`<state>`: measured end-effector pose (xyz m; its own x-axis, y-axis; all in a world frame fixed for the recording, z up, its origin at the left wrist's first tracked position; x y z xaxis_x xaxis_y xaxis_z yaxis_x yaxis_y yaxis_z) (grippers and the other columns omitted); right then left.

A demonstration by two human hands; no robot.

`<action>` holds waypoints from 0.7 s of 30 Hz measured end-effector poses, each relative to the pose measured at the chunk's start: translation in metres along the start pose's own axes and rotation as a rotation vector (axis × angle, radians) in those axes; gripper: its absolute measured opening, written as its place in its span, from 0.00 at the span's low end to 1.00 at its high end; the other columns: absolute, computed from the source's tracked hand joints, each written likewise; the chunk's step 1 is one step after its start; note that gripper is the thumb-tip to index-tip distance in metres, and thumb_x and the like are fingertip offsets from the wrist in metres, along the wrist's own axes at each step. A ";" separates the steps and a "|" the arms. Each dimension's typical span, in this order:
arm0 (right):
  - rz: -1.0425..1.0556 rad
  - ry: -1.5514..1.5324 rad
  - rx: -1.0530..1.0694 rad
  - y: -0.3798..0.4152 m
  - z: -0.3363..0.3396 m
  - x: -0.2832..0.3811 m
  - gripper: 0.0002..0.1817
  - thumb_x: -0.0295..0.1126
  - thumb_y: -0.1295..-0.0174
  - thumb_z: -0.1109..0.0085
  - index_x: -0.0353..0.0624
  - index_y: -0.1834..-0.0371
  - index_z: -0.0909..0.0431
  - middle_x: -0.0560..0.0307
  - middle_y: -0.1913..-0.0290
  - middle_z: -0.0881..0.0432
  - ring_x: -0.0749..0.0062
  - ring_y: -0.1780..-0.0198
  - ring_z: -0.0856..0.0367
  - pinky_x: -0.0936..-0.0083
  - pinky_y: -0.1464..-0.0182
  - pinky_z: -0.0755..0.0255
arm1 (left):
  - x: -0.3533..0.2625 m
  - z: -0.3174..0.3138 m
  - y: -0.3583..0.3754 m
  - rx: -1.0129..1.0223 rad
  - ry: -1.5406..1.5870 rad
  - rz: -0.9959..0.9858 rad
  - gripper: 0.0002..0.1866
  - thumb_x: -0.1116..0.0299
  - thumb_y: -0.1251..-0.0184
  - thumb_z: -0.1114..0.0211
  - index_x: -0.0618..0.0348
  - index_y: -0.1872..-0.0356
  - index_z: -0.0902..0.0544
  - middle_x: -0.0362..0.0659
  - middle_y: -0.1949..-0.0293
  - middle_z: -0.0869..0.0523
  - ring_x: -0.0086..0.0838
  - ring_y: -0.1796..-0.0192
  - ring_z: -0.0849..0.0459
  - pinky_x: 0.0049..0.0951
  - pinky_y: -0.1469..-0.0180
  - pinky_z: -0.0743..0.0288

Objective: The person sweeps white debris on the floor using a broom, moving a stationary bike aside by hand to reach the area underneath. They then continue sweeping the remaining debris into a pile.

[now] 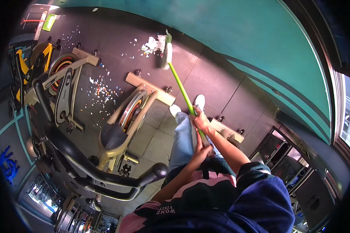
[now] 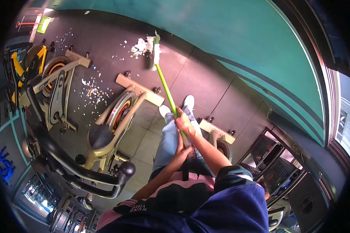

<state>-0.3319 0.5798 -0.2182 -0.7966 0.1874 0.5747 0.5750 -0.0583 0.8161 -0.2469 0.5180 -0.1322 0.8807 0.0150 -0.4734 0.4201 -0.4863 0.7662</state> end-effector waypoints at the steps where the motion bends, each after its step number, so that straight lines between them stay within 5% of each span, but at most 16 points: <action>1: -0.033 0.119 -0.058 0.005 -0.003 0.000 0.31 0.26 0.45 0.49 0.38 0.36 0.47 0.60 0.86 0.33 0.79 0.90 0.36 0.81 0.91 0.42 | 0.009 0.006 0.002 -0.007 0.018 0.026 0.49 0.73 0.46 0.44 0.49 0.34 0.73 0.53 0.39 0.42 0.35 0.50 0.28 0.27 0.55 0.27; 2: -0.055 0.169 -0.083 0.001 -0.008 -0.006 0.31 0.26 0.45 0.49 0.41 0.36 0.45 0.58 0.84 0.31 0.77 0.88 0.33 0.79 0.89 0.39 | 0.015 0.017 0.001 -0.038 -0.001 0.014 0.47 0.73 0.46 0.45 0.46 0.33 0.70 0.52 0.47 0.32 0.31 0.61 0.23 0.24 0.67 0.25; 3: -0.080 0.218 -0.109 -0.006 -0.014 -0.016 0.30 0.25 0.45 0.49 0.43 0.36 0.44 0.57 0.83 0.28 0.76 0.87 0.31 0.76 0.88 0.36 | -0.002 0.018 0.008 -0.039 0.007 0.013 0.47 0.73 0.46 0.45 0.46 0.33 0.70 0.52 0.47 0.32 0.31 0.61 0.23 0.24 0.67 0.25; 6: -0.176 -0.033 0.018 -0.037 -0.057 -0.023 0.29 0.25 0.44 0.49 0.39 0.37 0.44 0.56 0.83 0.29 0.75 0.88 0.33 0.78 0.89 0.38 | -0.056 0.038 0.017 -0.164 0.095 0.050 0.43 0.73 0.46 0.47 0.44 0.32 0.63 0.43 0.66 0.27 0.24 0.82 0.26 0.20 0.82 0.31; 13: -0.087 -0.119 0.067 -0.047 -0.079 0.039 0.29 0.25 0.44 0.50 0.38 0.37 0.44 0.58 0.85 0.31 0.77 0.89 0.35 0.80 0.89 0.40 | -0.091 0.050 0.008 -0.191 0.098 -0.051 0.44 0.75 0.45 0.49 0.41 0.33 0.67 0.41 0.73 0.29 0.20 0.82 0.30 0.19 0.82 0.35; 21: -0.119 0.041 -0.239 0.064 0.019 0.029 0.33 0.27 0.47 0.47 0.50 0.35 0.45 0.57 0.79 0.26 0.77 0.86 0.32 0.80 0.85 0.35 | -0.060 -0.039 0.062 0.186 -0.033 0.303 0.51 0.76 0.45 0.44 0.42 0.36 0.78 0.43 0.74 0.26 0.23 0.77 0.26 0.22 0.75 0.30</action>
<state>-0.3151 0.6000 -0.1502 -0.8656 0.1672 0.4719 0.4204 -0.2691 0.8665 -0.2650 0.5209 -0.0393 0.9503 -0.1808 -0.2533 0.0918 -0.6148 0.7833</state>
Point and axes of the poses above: each hand's wrist, its own y-axis away from the middle knuckle, its own z-axis out of the back of the hand, x = y × z, the point moved 8 cm from there along -y, towards the middle knuckle
